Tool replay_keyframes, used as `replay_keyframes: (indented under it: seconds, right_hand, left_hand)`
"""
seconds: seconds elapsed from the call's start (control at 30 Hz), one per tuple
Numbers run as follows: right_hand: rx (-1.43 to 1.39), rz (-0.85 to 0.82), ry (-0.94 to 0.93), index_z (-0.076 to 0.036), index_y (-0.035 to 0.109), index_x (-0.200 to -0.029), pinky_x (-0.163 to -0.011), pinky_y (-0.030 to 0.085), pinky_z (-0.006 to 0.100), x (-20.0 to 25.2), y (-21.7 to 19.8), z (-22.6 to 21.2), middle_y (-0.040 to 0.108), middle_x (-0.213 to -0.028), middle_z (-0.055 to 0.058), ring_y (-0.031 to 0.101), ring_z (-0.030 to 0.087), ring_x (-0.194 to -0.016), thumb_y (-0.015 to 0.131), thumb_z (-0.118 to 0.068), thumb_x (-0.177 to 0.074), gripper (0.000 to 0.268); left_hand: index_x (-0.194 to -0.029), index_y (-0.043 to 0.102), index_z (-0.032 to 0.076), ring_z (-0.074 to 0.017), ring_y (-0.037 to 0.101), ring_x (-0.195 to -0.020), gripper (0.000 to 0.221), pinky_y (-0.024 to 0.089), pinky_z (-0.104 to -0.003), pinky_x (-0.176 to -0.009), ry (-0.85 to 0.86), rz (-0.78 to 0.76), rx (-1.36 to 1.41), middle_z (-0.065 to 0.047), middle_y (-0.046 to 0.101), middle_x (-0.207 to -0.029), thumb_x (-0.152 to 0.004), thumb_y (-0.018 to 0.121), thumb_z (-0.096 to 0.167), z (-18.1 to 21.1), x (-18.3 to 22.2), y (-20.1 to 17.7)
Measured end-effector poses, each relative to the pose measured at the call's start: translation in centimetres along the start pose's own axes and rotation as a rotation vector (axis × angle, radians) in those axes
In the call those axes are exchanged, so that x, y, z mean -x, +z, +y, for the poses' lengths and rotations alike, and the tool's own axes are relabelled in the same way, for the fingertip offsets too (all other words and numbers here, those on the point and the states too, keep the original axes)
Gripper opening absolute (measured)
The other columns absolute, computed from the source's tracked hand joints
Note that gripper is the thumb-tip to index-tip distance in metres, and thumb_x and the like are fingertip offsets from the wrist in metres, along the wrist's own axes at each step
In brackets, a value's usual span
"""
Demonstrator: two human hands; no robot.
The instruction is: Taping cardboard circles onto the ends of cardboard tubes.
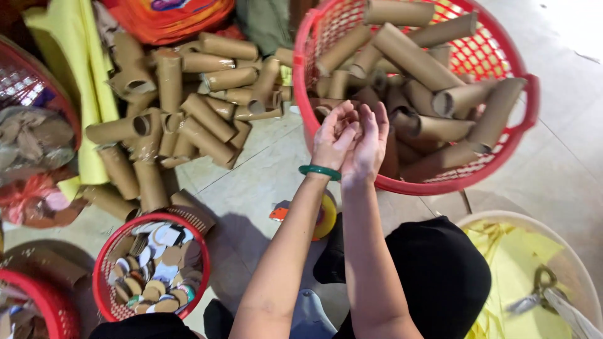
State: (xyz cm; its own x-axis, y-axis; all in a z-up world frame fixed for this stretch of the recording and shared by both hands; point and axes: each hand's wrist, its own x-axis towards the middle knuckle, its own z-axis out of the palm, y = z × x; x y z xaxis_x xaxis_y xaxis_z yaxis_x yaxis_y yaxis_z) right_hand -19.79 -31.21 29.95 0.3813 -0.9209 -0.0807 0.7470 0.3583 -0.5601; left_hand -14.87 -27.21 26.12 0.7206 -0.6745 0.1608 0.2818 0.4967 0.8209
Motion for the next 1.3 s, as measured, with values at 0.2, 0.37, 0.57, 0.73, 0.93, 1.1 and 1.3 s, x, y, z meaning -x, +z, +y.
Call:
replay_keyframes:
  seconds: [0.2, 0.37, 0.57, 0.73, 0.93, 1.1, 1.3]
  right_hand:
    - [0.132, 0.266, -0.161, -0.016, 0.038, -0.153, -0.089, 0.054, 0.035, -5.1, -7.3, -4.9, 0.055, -0.12, 0.004, 0.055, 0.017, -0.101, 0.064, -0.01, -0.101, 0.058]
    - [0.526, 0.277, -0.21, -0.013, 0.045, -0.149, -0.099, 0.051, 0.035, -8.6, -8.4, -9.4, 0.057, -0.138, 0.012, 0.059, 0.024, -0.122, 0.068, -0.012, -0.097, 0.056]
    - [1.599, 0.158, -0.271, -0.015, 0.062, -0.142, -0.122, 0.032, 0.042, -13.2, -11.2, -13.0, 0.02, -0.162, 0.029, 0.032, 0.042, -0.15, 0.083, -0.029, -0.085, 0.062]
    - [1.952, 0.134, -0.061, -0.026, 0.064, -0.139, -0.122, 0.027, 0.047, -14.5, -11.0, -14.0, 0.014, -0.166, 0.025, 0.023, 0.049, -0.149, 0.08, -0.039, -0.082, 0.061]
    - [2.053, 0.075, -0.198, -0.005, 0.045, -0.15, -0.121, 0.028, 0.049, -14.4, -12.4, -13.1, 0.016, -0.166, 0.027, 0.022, 0.052, -0.147, 0.078, -0.034, -0.086, 0.078]
    - [1.792, 0.051, -0.517, 0.012, 0.036, -0.151, -0.124, 0.028, 0.044, -13.6, -11.3, -13.1, 0.017, -0.163, 0.035, 0.025, 0.049, -0.15, 0.077, -0.02, -0.089, 0.081]
    - [1.506, 0.05, -0.704, 0.01, 0.034, -0.155, -0.126, 0.033, 0.039, -10.6, -9.4, -12.5, 0.027, -0.166, 0.028, 0.038, 0.04, -0.152, 0.073, -0.006, -0.095, 0.073]
  left_hand:
    - [-0.144, 0.054, 0.01, -0.0294, 0.062, -0.128, 0.065, 0.053, -0.04, -0.106, -0.103, -0.087, -0.68, -0.016, 0.06, -0.141, -0.086, 0.079, 0.024, -4.5, -2.7, 5.4]
    - [-0.145, 0.055, 0.016, -0.0346, 0.054, -0.137, 0.083, 0.043, -0.044, -0.115, -0.221, -0.162, -1.116, -0.017, 0.056, -0.146, -0.073, 0.085, 0.045, -8.4, -5.7, 8.3]
    - [-0.156, 0.036, 0.023, -0.0366, 0.034, -0.147, 0.116, 0.032, -0.047, -0.119, -0.68, -0.293, -1.294, -0.018, 0.037, -0.158, -0.061, 0.086, 0.065, -9.9, -6.9, 10.7]
    - [-0.156, 0.035, 0.023, -0.0373, 0.025, -0.152, 0.12, 0.028, -0.048, -0.122, -0.818, -0.31, -1.363, -0.018, 0.025, -0.166, -0.061, 0.079, 0.081, -11.0, -7.6, 11.7]
    - [-0.151, 0.047, 0.027, -0.0307, 0.035, -0.15, 0.113, 0.033, -0.045, -0.121, -0.838, -0.345, -1.303, -0.014, 0.038, -0.16, -0.056, 0.075, 0.08, -11.7, -8.3, 10.1]
    - [-0.141, 0.058, 0.016, -0.0313, 0.045, -0.143, 0.107, 0.042, -0.042, -0.116, -0.752, -0.366, -1.3, -0.014, 0.045, -0.153, -0.052, 0.088, 0.066, -10.3, -7.3, 11.0]
    - [-0.139, 0.053, 0.007, -0.0329, 0.053, -0.133, 0.106, 0.046, -0.041, -0.11, -0.448, -0.283, -1.36, -0.016, 0.05, -0.144, -0.053, 0.094, 0.054, -3.4, -5.9, 10.6]
